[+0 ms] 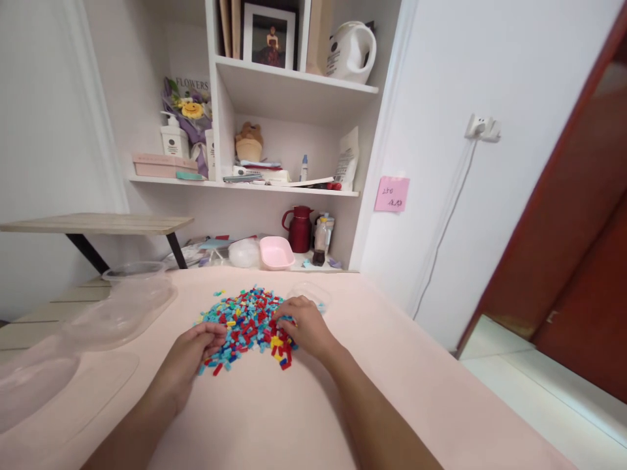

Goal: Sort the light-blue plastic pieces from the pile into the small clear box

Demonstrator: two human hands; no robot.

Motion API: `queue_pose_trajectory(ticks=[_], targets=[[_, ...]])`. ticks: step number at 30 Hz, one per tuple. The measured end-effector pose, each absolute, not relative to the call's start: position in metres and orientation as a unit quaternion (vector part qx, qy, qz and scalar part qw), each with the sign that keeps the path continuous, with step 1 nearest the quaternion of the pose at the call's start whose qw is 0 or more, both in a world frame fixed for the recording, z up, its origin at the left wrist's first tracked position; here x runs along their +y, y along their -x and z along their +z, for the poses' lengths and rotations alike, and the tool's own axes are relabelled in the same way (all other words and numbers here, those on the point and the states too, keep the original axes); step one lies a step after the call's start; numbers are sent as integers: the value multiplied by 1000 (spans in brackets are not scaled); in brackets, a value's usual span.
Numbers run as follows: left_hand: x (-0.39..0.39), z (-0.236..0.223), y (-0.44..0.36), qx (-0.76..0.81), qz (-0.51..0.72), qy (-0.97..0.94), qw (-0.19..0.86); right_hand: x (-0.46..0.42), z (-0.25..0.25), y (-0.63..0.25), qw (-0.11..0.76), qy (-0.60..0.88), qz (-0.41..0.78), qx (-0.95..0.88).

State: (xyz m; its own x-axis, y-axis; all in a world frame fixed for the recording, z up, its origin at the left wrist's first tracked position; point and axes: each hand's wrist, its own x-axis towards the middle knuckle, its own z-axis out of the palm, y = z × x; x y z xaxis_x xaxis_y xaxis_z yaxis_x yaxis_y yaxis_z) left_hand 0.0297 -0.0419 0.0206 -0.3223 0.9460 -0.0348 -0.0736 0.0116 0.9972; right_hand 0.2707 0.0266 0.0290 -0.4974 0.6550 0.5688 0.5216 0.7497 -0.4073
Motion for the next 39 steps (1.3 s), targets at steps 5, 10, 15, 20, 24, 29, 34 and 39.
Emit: queue_pose_trajectory(ticks=[5, 10, 15, 20, 24, 29, 34, 39], targets=[[-45, 22, -42, 546, 538, -497, 406, 23, 31, -271, 372, 334, 143, -854], [-50, 24, -50, 513, 513, -555, 406, 19, 27, -264, 350, 320, 159, -866], [-51, 26, -51, 485, 543, -541, 421, 13, 30, -259, 362, 299, 140, -872], [-49, 27, -45, 467, 614, -474, 425, 2, 30, -246, 332, 252, 72, -906], [-46, 27, -34, 460, 678, -384, 425, -8, 23, -227, 278, 209, 52, -936], [-38, 21, -20, 477, 736, -229, 422, -3, 14, -225, 248, 230, 37, -940], [-35, 18, -15, 479, 749, -130, 440, 10, 20, -247, 248, 241, 89, -934], [-36, 21, -17, 475, 745, -115, 454, 11, 32, -261, 291, 298, 166, -894]])
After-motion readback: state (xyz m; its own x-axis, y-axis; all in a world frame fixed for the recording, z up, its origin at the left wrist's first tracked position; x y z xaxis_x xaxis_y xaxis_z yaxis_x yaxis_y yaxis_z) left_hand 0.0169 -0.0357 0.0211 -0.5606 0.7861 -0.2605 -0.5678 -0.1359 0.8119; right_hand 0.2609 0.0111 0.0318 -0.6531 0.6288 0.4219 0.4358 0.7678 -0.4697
